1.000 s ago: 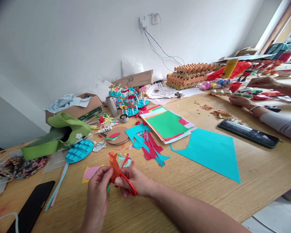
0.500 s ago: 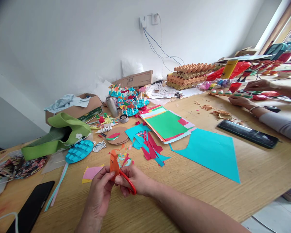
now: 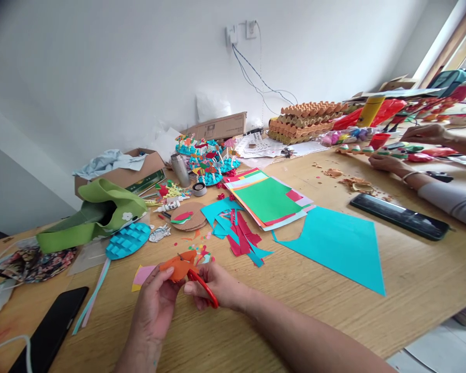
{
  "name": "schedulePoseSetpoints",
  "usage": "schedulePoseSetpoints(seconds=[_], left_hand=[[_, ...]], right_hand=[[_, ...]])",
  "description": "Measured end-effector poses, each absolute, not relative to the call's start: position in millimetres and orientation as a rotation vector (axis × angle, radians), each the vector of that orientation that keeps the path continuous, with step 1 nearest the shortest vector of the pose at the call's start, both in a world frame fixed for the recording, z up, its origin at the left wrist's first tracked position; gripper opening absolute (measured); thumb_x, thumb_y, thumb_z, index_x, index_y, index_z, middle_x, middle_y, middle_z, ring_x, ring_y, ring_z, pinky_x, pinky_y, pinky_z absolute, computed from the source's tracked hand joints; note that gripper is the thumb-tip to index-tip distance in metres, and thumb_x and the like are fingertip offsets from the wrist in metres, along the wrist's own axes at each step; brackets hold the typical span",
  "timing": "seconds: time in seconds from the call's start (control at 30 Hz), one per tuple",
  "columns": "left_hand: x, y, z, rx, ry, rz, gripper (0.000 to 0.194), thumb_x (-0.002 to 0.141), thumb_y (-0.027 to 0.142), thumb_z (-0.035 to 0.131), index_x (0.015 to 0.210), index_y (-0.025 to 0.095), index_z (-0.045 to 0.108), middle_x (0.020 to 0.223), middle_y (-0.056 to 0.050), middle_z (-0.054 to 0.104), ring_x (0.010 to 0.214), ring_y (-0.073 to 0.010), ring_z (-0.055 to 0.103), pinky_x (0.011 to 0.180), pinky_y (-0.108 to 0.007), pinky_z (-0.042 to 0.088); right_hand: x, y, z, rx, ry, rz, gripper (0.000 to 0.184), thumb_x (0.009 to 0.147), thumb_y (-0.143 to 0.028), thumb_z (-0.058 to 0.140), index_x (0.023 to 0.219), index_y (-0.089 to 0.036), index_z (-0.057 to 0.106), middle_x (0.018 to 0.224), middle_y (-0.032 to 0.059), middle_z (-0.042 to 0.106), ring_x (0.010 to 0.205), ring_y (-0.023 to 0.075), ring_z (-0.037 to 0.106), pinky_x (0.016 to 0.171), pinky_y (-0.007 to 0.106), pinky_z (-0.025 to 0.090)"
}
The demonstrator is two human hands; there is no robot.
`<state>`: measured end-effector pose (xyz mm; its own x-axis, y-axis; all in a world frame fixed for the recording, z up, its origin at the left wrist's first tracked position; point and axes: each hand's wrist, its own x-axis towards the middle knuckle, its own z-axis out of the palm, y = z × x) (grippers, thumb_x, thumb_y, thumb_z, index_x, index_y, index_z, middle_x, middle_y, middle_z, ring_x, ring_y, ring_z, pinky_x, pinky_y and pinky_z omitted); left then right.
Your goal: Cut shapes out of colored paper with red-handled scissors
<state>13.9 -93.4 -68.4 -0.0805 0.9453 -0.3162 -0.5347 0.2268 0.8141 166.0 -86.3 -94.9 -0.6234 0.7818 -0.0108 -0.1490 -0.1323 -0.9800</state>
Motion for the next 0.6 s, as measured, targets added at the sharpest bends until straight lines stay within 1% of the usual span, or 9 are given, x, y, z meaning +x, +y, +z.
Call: schedulePoseSetpoints(seconds=[0.23,0.43,0.6], left_hand=[[15.1,-92.6,-65.3,0.477,1.056,1.391,0.025,0.049,0.019,0.083,0.071,0.014,0.072,0.073,-0.004,0.075,0.062,-0.0134,0.065,0.058,-0.024,0.056],[13.0,-90.1,-64.8,0.445,1.054,1.432,0.021,0.048,0.016,0.08,0.067,0.014,0.07,0.07,-0.003,0.073,0.062,-0.0142,0.065,0.051,-0.024,0.056],[11.2,-87.1,-67.8,0.421,1.051,1.429,0.024,0.05,0.015,0.08,0.071,0.014,0.069,0.074,-0.003,0.074,0.061,-0.0135,0.064,0.048,-0.023,0.055]], right_hand=[[167.4,-85.8,-97.7,-0.746,-1.477,1.859,0.065,0.067,-0.077,0.067,0.076,-0.015,0.053,0.049,-0.0049,0.053,0.041,0.0063,0.045,0.039,0.016,0.032],[169.8,-86.8,-93.5,-0.787,-1.53,1.859,0.063,0.069,-0.077,0.066,0.071,-0.016,0.05,0.051,-0.004,0.054,0.041,0.0053,0.044,0.038,0.016,0.031],[173.2,-85.4,-92.6,-0.79,-1.619,1.851,0.063,0.07,-0.077,0.064,0.071,-0.015,0.05,0.053,-0.0031,0.054,0.045,0.0068,0.048,0.041,0.017,0.034]])
